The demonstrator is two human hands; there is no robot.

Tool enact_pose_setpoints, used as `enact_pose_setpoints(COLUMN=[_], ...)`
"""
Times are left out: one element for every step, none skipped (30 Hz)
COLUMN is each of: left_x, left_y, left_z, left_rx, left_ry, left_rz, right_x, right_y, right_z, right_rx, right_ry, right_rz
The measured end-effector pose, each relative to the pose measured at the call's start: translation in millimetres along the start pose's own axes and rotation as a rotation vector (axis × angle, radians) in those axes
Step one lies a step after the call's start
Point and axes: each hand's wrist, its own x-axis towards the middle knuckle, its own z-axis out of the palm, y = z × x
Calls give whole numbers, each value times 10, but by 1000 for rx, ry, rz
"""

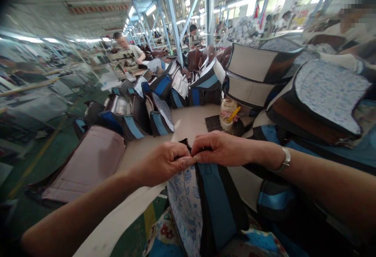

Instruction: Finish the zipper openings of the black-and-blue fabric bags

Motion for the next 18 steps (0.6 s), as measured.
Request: enact_pose_setpoints(left_x=[-7, -13, -16, -17, -15, -11, -5, 0, 4, 6, 3, -4, -15, -31, -49, -68, -87, -105], left_y=[-1, -10, -29, -56, -89, -128, -168, -208, -243, -270, -288, -296, -296, -290, -284, -283, -292, -315], left_z=[-16, -43, -80, -126, -176, -226, -273, -311, -339, -355, -359, -353, -338, -319, -299, -282, -271, -270], left_rx=[-13, -54, -118, -196, -272, -331, -366, -375, -364, -343, -320, -290, -247, -195, -143, -99, -70, -60], left_ry=[0, -11, -30, -57, -89, -125, -164, -207, -248, -282, -304, -311, -300, -274, -240, -201, -164, -138], left_rz=[-19, -47, -77, -105, -130, -154, -175, -192, -200, -198, -182, -154, -112, -61, -2, 59, 113, 150], right_x=[30, 54, 71, 80, 82, 80, 75, 70, 65, 61, 58, 56, 55, 53, 52, 50, 48, 46], right_y=[3, 10, 18, 26, 32, 34, 31, 26, 18, 9, 1, -5, -9, -10, -8, -4, 1, 6], right_z=[-16, -26, -29, -25, -17, -6, 7, 19, 31, 41, 49, 55, 61, 66, 70, 75, 79, 83], right_rx=[2, 19, 50, 88, 121, 143, 155, 161, 162, 162, 163, 165, 167, 168, 168, 167, 166, 166], right_ry=[-63, -100, -111, -103, -86, -70, -57, -47, -38, -31, -27, -24, -21, -18, -16, -13, -8, -2], right_rz=[-5, -5, 4, 21, 41, 59, 73, 84, 91, 97, 101, 101, 99, 97, 97, 99, 103, 106])
